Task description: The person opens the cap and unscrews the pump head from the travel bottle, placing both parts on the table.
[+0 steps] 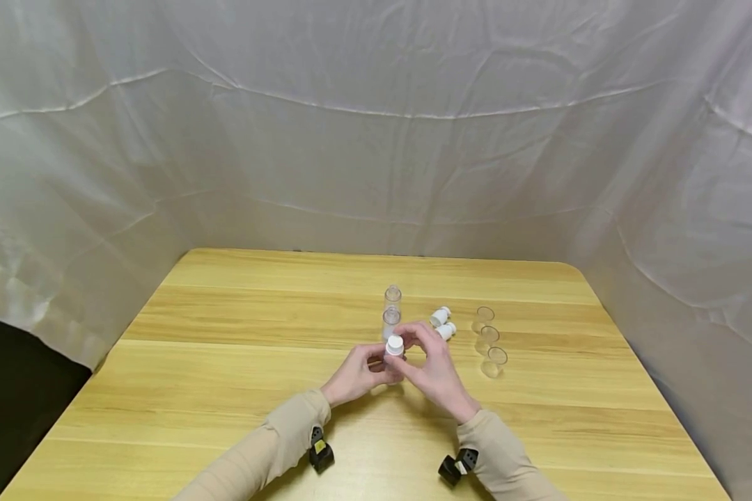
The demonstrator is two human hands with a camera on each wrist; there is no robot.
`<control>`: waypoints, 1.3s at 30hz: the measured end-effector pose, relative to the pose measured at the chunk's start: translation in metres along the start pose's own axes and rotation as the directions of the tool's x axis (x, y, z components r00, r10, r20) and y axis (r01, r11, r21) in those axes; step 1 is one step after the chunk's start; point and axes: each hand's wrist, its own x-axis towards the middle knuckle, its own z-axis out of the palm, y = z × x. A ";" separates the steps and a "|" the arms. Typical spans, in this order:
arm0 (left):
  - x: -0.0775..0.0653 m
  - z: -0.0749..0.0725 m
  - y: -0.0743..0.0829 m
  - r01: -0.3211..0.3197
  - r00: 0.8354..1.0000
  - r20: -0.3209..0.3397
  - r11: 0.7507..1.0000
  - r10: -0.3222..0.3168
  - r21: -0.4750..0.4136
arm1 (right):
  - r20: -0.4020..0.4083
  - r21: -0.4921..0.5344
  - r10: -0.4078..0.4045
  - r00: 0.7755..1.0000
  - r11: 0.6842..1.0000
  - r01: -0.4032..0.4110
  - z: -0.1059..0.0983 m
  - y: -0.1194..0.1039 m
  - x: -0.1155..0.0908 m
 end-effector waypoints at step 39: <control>0.001 0.000 0.000 -0.003 1.000 0.005 1.000 0.003 -0.007 | 0.048 -0.010 0.027 0.998 1.000 -0.026 -0.001 -0.002 0.002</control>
